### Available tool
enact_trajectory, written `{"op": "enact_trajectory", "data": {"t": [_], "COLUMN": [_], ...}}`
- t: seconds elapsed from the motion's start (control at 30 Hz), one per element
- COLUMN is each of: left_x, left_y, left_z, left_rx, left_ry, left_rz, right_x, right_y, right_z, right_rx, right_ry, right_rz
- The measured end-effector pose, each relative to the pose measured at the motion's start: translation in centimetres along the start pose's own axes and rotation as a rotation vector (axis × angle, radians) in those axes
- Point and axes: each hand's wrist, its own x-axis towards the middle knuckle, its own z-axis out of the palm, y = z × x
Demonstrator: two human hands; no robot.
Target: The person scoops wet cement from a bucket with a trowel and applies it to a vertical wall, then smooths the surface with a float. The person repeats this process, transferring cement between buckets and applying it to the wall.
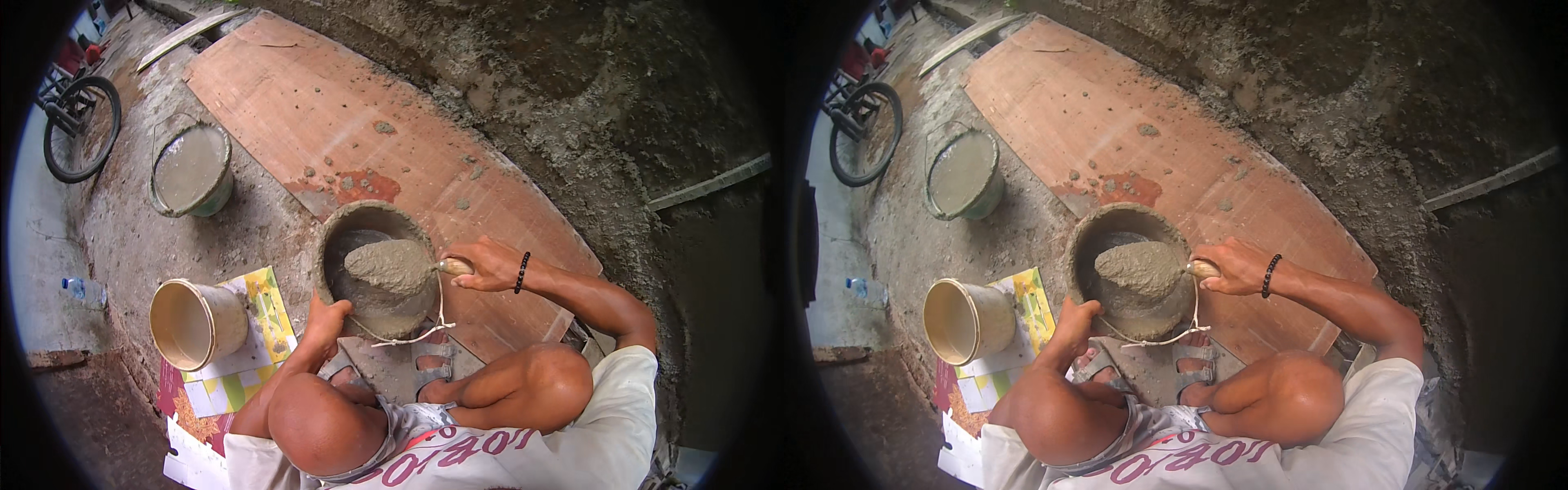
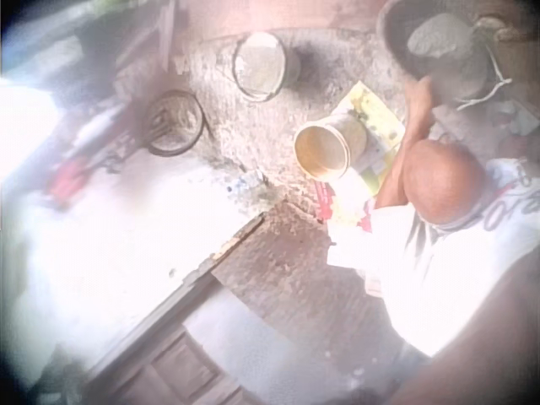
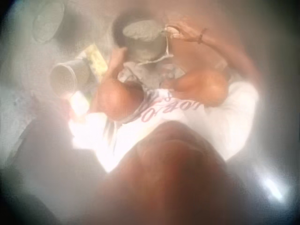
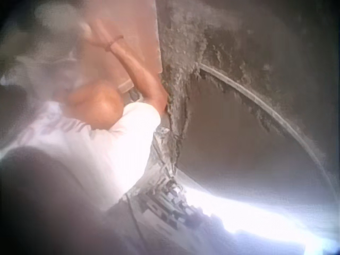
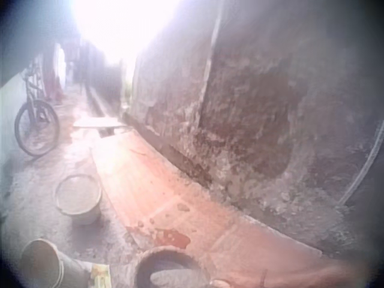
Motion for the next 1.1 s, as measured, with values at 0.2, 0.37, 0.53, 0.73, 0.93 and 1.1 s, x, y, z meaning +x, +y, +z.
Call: {"op": "enact_trajectory", "data": {"t": [0.2, 0.37, 0.53, 0.73, 0.93, 1.1], "left_x": [-1.0, -1.3, 0.9, 1.2, -1.6, -2.3], "left_y": [2.7, 2.8, 0.0, -0.4, 4.3, 5.3], "left_z": [1.2, 0.2, -2.0, -0.3, 1.2, 2.0], "left_rx": [-0.018, -0.014, 0.075, 0.116, 0.148, 0.041], "left_ry": [-0.027, 0.009, 0.062, 0.074, 0.202, -0.064], "left_rz": [-0.095, -0.094, -0.045, -0.093, -0.232, -0.116], "right_x": [-5.1, -10.0, -12.0, -25.0, -15.7, -4.9], "right_y": [-4.6, -8.4, -2.2, -0.6, -0.4, -0.1], "right_z": [-10.6, -20.9, -27.4, -41.1, -31.1, -13.3], "right_rx": [-0.061, -0.047, 0.442, -0.398, -0.123, -0.470], "right_ry": [0.177, 0.220, 0.374, 1.206, 0.790, 0.235], "right_rz": [-0.120, -0.125, 0.050, 0.299, 0.227, 0.048]}}
